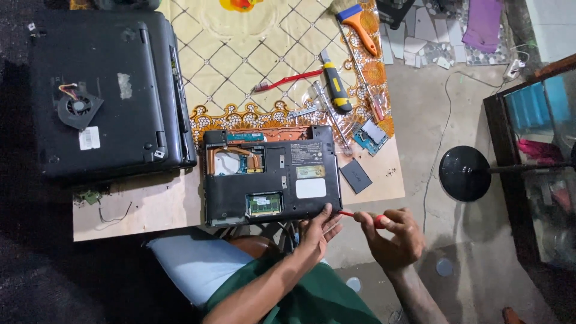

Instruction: Disassembling a laptop and removing internal components like RAM modules using a screwdriver.

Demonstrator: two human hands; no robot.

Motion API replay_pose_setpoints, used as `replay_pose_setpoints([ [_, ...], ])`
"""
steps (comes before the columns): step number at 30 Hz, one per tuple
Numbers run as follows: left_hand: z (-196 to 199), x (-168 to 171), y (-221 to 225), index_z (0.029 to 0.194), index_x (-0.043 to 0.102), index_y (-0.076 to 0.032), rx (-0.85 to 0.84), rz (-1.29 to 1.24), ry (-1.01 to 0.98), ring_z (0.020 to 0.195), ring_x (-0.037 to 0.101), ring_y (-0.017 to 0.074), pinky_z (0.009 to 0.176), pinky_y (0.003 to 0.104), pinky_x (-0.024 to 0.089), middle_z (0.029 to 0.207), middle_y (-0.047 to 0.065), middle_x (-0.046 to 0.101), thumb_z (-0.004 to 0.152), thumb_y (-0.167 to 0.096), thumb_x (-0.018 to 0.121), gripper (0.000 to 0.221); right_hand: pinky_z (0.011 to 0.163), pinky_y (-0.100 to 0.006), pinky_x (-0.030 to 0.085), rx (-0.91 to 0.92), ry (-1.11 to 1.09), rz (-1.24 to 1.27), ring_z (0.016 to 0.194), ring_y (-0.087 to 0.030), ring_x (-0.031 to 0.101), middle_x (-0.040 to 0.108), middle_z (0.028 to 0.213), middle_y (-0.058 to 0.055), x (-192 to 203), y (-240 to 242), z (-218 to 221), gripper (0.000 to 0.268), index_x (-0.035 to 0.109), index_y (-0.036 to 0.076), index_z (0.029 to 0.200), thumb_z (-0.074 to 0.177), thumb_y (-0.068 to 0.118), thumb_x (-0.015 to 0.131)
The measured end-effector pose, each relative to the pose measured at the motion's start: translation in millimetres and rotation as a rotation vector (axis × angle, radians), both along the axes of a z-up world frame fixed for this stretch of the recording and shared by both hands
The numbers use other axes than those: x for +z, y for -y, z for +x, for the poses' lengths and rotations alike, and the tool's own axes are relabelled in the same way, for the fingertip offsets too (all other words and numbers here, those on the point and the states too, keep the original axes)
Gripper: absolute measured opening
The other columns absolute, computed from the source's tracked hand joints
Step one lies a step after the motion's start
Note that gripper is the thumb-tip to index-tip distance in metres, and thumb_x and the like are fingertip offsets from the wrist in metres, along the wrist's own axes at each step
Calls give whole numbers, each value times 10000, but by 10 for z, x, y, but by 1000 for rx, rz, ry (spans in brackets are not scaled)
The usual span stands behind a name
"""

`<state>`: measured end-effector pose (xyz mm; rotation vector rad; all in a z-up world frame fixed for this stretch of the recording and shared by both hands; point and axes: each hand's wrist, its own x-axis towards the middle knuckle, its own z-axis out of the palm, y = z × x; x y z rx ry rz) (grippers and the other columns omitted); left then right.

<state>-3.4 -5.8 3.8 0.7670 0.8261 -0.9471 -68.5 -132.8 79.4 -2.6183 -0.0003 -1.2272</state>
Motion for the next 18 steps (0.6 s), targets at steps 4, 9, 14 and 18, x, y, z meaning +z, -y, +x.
replay_pose_setpoints([
  [4,37,115,-40,1342,536,-125,-12,-25,9,1099,675,337,855,451,574,1237,167,682,725,-228,756,663,530,-243,485,20,-51,25,652,-177,596,642,835,-125,62,61,-91,495,507,65,1045,767,209,891],
  [9,62,208,-83,1338,534,-132,-10,-38,-15,1115,664,338,891,510,550,1271,176,664,689,-259,767,701,565,-282,502,73,-32,19,712,-200,623,651,879,-156,164,-17,-70,454,505,57,1050,791,142,868],
  [14,58,208,-100,1350,529,-153,-20,-43,-9,1106,668,339,865,491,562,1253,176,673,677,-298,765,728,629,-306,540,88,-73,-16,782,-230,654,669,931,-181,106,20,-75,518,509,60,1136,791,177,877],
  [18,72,270,-148,1361,529,-152,-51,-67,-19,1125,660,336,851,441,574,1259,201,662,673,-330,758,746,752,-363,590,131,-149,107,978,-299,672,632,1145,-252,186,-44,-64,490,529,43,1214,829,187,795],
])
